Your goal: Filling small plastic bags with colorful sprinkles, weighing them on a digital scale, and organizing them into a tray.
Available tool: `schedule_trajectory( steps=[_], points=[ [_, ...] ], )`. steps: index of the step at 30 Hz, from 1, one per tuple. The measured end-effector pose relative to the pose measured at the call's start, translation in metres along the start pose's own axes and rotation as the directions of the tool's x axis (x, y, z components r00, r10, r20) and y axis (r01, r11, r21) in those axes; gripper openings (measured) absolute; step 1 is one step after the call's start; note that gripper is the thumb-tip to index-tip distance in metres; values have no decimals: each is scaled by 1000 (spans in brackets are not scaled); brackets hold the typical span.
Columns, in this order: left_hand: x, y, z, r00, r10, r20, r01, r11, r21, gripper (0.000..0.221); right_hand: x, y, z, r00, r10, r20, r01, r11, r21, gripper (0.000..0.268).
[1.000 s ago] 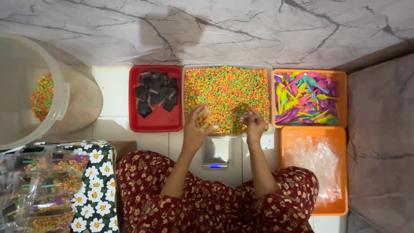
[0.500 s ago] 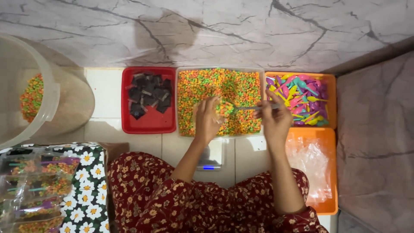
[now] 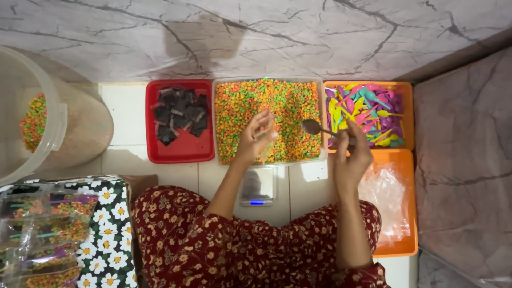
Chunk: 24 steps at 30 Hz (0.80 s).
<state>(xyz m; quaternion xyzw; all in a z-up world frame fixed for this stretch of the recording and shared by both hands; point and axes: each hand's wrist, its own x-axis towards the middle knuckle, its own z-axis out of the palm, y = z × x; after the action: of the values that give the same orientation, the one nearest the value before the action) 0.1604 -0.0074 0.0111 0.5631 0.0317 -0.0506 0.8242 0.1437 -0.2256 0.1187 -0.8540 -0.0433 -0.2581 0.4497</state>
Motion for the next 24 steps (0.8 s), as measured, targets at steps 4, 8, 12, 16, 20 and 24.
schedule_trajectory(
  steps=[4, 8, 12, 16, 20, 24],
  points=[
    [2, -6, -9, 1000, -28, 9, 29, 982, -186, 64, -39, 63, 13, 987, 153, 56, -151, 988, -45, 26],
    [-9, 10, -10, 994, -12, 113, 38, 973, -229, 65, -72, 107, 24, 958, 287, 8, -284, 953, -102, 26],
    [-15, 1, -18, 993, -83, 81, 97, 979, -181, 61, -93, 149, 25, 858, 512, -41, -495, 845, 204, 47],
    [-19, -10, -23, 987, -158, 27, 159, 986, -59, 50, -85, 127, 17, 880, 462, -108, -467, 884, -24, 67],
    [-21, -12, -16, 999, -37, -40, 40, 996, 76, 51, -63, 59, 24, 921, 352, 164, -366, 928, 63, 60],
    [-34, 13, -1, 998, 51, -22, -50, 996, 72, 42, -49, -13, 46, 873, 114, 474, -239, 948, 211, 65]
  ],
)
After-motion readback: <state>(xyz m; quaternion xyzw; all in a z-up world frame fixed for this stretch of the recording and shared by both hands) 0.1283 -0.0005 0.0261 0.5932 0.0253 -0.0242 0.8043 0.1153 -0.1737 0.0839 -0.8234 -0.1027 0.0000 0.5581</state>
